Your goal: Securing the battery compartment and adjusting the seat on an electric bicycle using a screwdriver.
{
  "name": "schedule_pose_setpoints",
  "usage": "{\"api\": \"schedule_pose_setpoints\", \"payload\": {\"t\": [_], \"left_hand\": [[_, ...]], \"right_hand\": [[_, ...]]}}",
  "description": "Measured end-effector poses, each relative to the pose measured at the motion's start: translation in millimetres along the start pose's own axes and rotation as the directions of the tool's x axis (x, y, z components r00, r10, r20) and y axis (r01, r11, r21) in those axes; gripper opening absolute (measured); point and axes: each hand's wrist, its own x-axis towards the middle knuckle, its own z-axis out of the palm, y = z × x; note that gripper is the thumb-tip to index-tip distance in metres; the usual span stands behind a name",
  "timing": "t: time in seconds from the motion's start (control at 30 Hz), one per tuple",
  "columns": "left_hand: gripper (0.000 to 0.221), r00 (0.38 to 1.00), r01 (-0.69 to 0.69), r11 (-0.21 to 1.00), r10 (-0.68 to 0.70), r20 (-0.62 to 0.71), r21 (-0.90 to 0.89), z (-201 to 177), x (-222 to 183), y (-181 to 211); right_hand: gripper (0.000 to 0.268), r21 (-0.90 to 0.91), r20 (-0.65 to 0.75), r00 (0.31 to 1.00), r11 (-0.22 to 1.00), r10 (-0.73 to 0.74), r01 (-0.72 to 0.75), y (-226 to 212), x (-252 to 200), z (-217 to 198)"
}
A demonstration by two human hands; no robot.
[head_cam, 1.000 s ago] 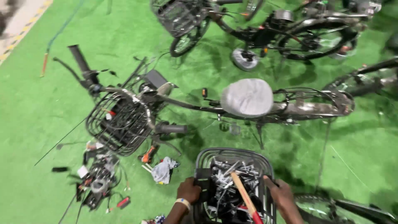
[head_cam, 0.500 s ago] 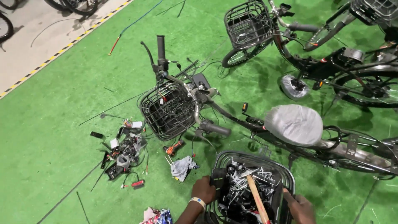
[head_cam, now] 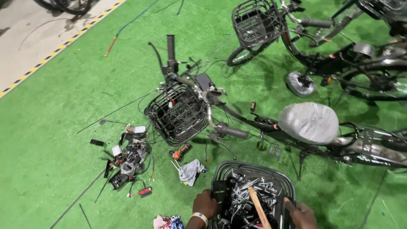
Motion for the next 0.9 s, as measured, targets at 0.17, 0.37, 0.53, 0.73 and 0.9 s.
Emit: {"api": "schedule_pose_setpoints", "payload": {"t": [0.17,0.37,0.53,0.73,0.9], "left_hand": [[0.024,0.990,-0.126,0.990,0.121,0.076,0.066,13,27,-17],[0.028,0.985,-0.036,0.999,0.036,0.167,-0.001,59,72,-4],[0.042,0.968,0.167,0.986,-0.159,0.195,-0.027,143,157,-4],[0.048,0.957,0.228,0.973,-0.216,0.193,-0.038,220,247,17],[0.056,0.959,0.245,0.964,-0.226,0.171,-0.100,283,333,-6]], "right_hand": [[0.053,0.042,-0.051,0.998,0.998,-0.041,0.043,24,-17,18],[0.045,0.430,-0.004,0.991,0.894,0.136,-0.121,36,19,43],[0.045,0.478,-0.035,0.970,0.857,0.239,-0.194,53,123,105],[0.039,0.507,0.022,0.961,0.825,0.277,-0.249,90,269,197],[0.056,0.371,0.077,0.996,0.929,-0.039,0.008,89,341,218]]}}
